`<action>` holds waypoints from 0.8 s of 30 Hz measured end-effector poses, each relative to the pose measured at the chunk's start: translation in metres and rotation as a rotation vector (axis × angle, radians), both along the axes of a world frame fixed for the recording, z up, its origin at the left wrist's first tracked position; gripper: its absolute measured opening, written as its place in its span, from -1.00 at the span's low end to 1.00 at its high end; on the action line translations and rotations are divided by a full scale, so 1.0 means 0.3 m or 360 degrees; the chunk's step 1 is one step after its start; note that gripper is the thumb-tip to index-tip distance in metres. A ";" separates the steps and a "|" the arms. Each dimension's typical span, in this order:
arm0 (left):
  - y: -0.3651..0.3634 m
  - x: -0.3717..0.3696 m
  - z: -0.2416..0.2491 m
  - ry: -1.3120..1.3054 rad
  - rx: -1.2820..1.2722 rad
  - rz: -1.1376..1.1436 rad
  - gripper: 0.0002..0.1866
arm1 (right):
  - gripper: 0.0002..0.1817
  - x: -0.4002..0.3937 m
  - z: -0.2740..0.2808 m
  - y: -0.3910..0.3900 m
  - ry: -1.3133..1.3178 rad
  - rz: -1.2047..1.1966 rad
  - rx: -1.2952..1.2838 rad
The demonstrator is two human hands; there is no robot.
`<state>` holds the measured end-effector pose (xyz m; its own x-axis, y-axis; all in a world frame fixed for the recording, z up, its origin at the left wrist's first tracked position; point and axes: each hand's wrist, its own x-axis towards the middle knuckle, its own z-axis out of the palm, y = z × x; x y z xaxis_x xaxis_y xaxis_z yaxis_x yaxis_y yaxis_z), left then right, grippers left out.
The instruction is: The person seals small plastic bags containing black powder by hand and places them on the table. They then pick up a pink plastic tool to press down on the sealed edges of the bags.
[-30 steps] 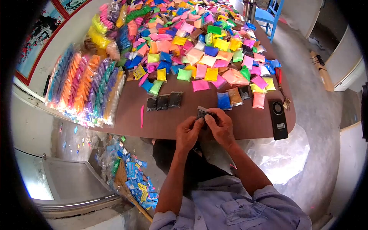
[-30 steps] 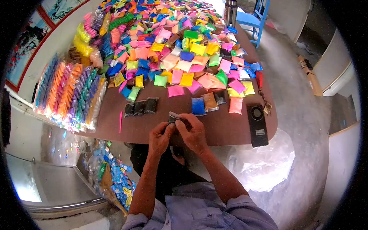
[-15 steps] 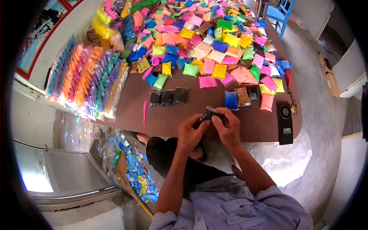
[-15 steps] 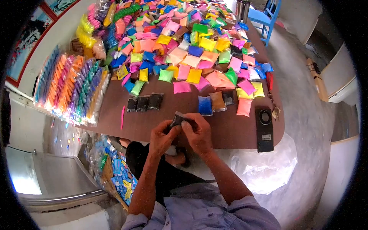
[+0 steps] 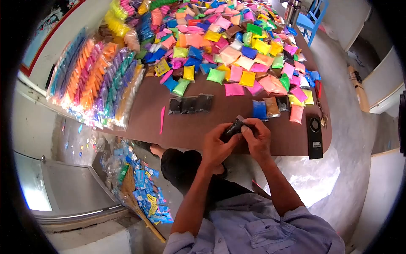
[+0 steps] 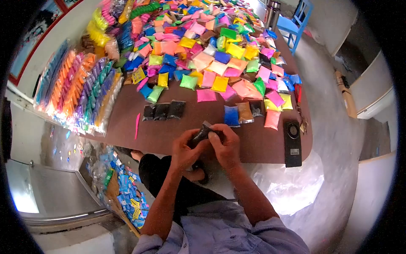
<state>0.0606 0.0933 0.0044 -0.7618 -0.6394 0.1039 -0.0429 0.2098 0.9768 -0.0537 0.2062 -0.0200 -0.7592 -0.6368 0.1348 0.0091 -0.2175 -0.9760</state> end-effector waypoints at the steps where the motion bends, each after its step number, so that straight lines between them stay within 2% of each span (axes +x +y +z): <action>1: 0.002 0.002 0.005 0.0008 0.0056 -0.0002 -0.70 | -0.81 0.000 0.000 -0.002 -0.0081 0.0018 -0.0026; 7: -0.006 0.011 0.008 0.0013 0.0082 -0.0036 -0.72 | -0.77 0.026 0.072 -0.018 0.0141 -0.0045 0.0037; 13: -0.021 0.024 0.025 -0.0098 -0.0010 -0.0138 -0.71 | -0.78 0.002 0.019 0.001 0.0169 0.0008 0.0068; 20: -0.023 0.026 0.019 -0.0033 -0.0131 -0.0103 -0.69 | -0.79 -0.009 0.006 0.000 0.0123 0.0028 0.0091; 22: -0.024 0.025 0.007 -0.0031 0.0065 -0.0130 -0.73 | -0.79 -0.005 0.021 0.005 0.0124 0.0052 0.0116; 24: -0.025 0.023 0.000 -0.0032 0.0044 -0.0143 -0.75 | -0.79 0.005 0.035 -0.005 0.0128 0.0031 0.0093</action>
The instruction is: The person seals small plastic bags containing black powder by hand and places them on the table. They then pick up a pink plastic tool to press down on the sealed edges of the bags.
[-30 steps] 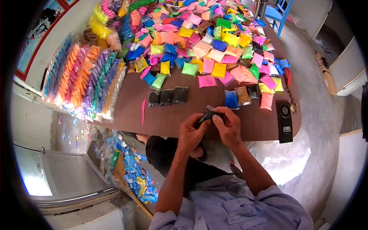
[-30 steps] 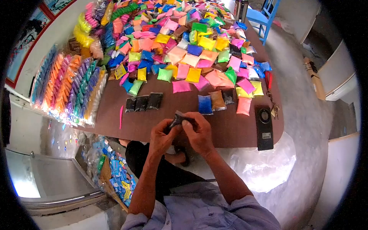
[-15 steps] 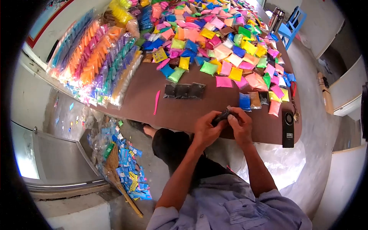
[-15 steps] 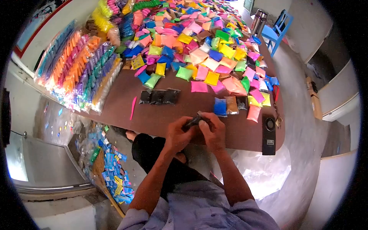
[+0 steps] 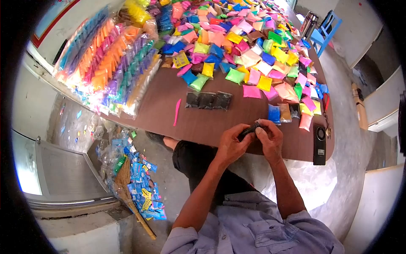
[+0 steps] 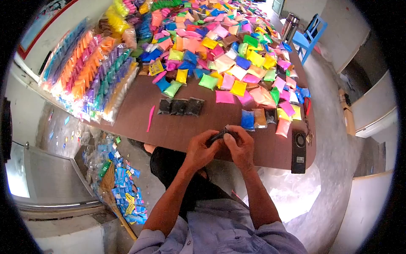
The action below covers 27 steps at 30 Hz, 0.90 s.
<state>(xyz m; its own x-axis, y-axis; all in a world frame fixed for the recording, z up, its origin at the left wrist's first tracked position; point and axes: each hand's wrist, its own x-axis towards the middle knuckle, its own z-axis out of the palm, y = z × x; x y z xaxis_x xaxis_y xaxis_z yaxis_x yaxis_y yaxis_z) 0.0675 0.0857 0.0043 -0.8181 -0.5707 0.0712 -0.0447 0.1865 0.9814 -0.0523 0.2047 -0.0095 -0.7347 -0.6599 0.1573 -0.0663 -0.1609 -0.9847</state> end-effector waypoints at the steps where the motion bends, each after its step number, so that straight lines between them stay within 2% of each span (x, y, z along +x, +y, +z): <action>1: -0.001 -0.002 -0.003 0.0005 -0.0024 -0.0011 -0.76 | -0.78 0.002 0.003 -0.004 0.0010 -0.0018 -0.0027; 5: 0.002 -0.006 -0.014 -0.0087 -0.0075 -0.0018 -0.78 | -0.79 -0.012 -0.026 -0.003 0.0047 -0.0008 -0.0006; 16: 0.007 -0.003 0.019 0.0023 0.0026 0.0017 -0.74 | -0.86 -0.019 -0.029 0.004 0.0099 -0.0020 -0.0028; 20: -0.003 -0.002 -0.013 0.0026 0.0106 -0.0004 -0.76 | -0.86 0.002 0.009 -0.005 -0.0019 -0.0056 -0.0049; 22: -0.003 -0.003 -0.011 -0.0013 0.0119 -0.0014 -0.78 | -0.85 -0.009 -0.001 0.000 0.0097 0.0009 0.0139; 27: -0.003 -0.005 -0.022 -0.0004 0.0070 -0.0014 -0.79 | -0.87 -0.013 -0.003 -0.003 0.0155 0.0017 0.0074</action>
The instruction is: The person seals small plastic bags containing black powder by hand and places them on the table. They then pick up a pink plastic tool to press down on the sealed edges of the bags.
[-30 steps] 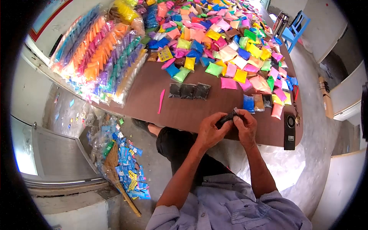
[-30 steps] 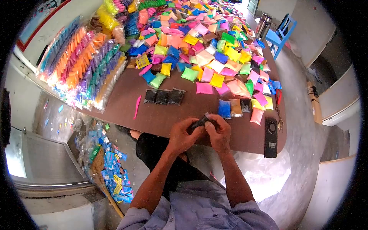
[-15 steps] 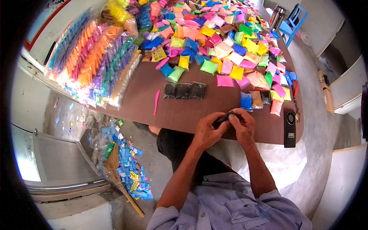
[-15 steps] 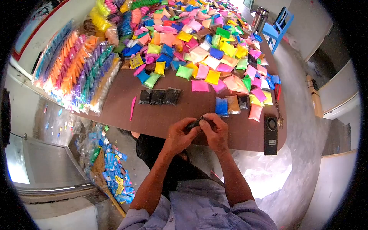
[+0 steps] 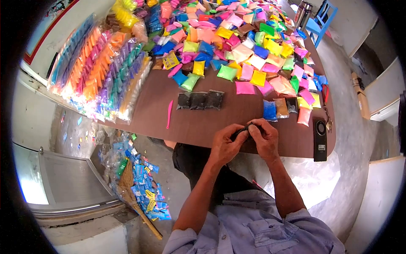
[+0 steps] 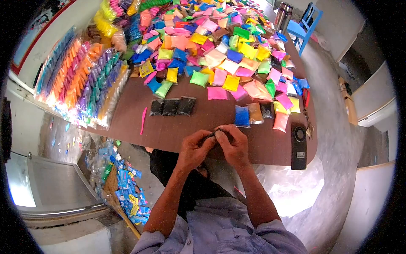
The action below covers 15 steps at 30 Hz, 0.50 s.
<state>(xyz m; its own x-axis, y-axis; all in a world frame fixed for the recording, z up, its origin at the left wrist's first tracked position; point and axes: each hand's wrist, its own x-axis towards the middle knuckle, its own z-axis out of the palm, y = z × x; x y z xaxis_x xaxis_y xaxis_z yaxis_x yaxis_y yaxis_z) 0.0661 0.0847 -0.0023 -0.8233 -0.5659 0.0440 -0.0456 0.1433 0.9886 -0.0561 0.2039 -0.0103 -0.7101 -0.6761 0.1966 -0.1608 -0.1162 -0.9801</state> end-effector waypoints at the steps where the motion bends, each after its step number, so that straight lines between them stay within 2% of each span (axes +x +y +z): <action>1: 0.000 -0.001 0.003 -0.0024 0.0000 -0.0007 -0.78 | -0.88 -0.002 0.001 0.002 0.0032 -0.0001 0.0003; 4: 0.005 0.003 0.039 -0.0038 -0.0020 -0.0006 -0.77 | -0.90 -0.002 -0.003 0.001 0.0099 -0.0043 -0.0035; 15: 0.001 0.002 0.015 -0.0029 0.0083 0.0040 -0.80 | -0.89 0.008 0.006 -0.007 0.0117 -0.0055 0.0016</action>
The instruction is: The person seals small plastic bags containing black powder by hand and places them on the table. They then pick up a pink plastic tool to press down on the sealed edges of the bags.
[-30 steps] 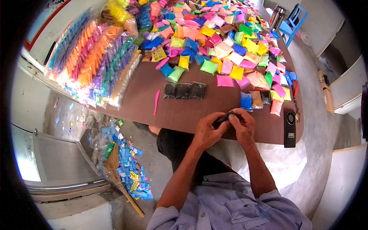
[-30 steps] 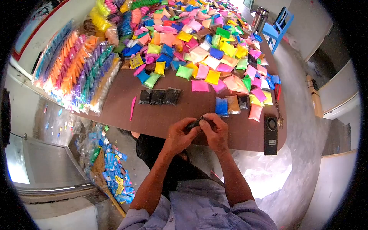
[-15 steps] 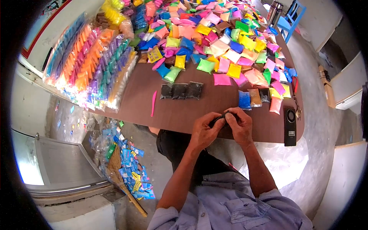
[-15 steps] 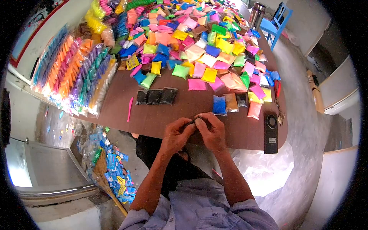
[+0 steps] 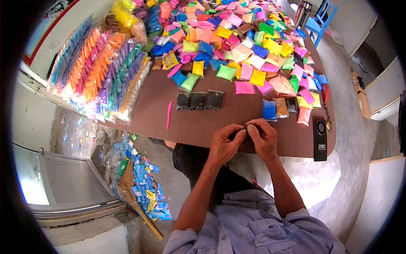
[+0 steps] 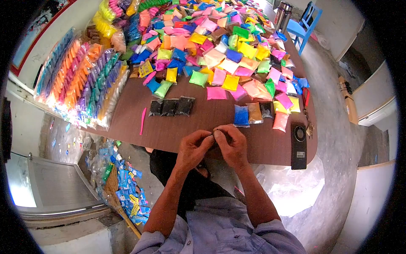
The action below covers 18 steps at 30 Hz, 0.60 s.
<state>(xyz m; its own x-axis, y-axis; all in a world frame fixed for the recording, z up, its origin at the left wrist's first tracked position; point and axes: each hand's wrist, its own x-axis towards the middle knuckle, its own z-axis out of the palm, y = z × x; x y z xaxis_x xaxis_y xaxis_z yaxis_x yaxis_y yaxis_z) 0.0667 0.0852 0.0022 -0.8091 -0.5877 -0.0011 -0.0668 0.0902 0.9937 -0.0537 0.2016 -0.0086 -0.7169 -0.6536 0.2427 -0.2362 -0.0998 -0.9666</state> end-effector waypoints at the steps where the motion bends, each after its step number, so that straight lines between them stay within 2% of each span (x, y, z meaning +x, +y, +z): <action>1: 0.001 -0.001 -0.002 0.0023 0.0015 0.0023 -0.82 | -0.89 -0.001 0.002 -0.001 0.0036 0.0005 0.0017; 18: 0.001 0.001 0.001 0.0027 -0.0059 -0.0002 -0.77 | -0.88 -0.002 0.003 -0.001 0.0061 -0.0011 -0.0010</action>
<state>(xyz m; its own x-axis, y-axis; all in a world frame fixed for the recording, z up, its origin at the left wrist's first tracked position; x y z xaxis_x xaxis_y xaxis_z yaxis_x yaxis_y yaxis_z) 0.0669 0.0854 0.0024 -0.8094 -0.5863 0.0346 -0.0497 0.1271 0.9906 -0.0543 0.2012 -0.0077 -0.7114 -0.6471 0.2741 -0.2739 -0.1039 -0.9561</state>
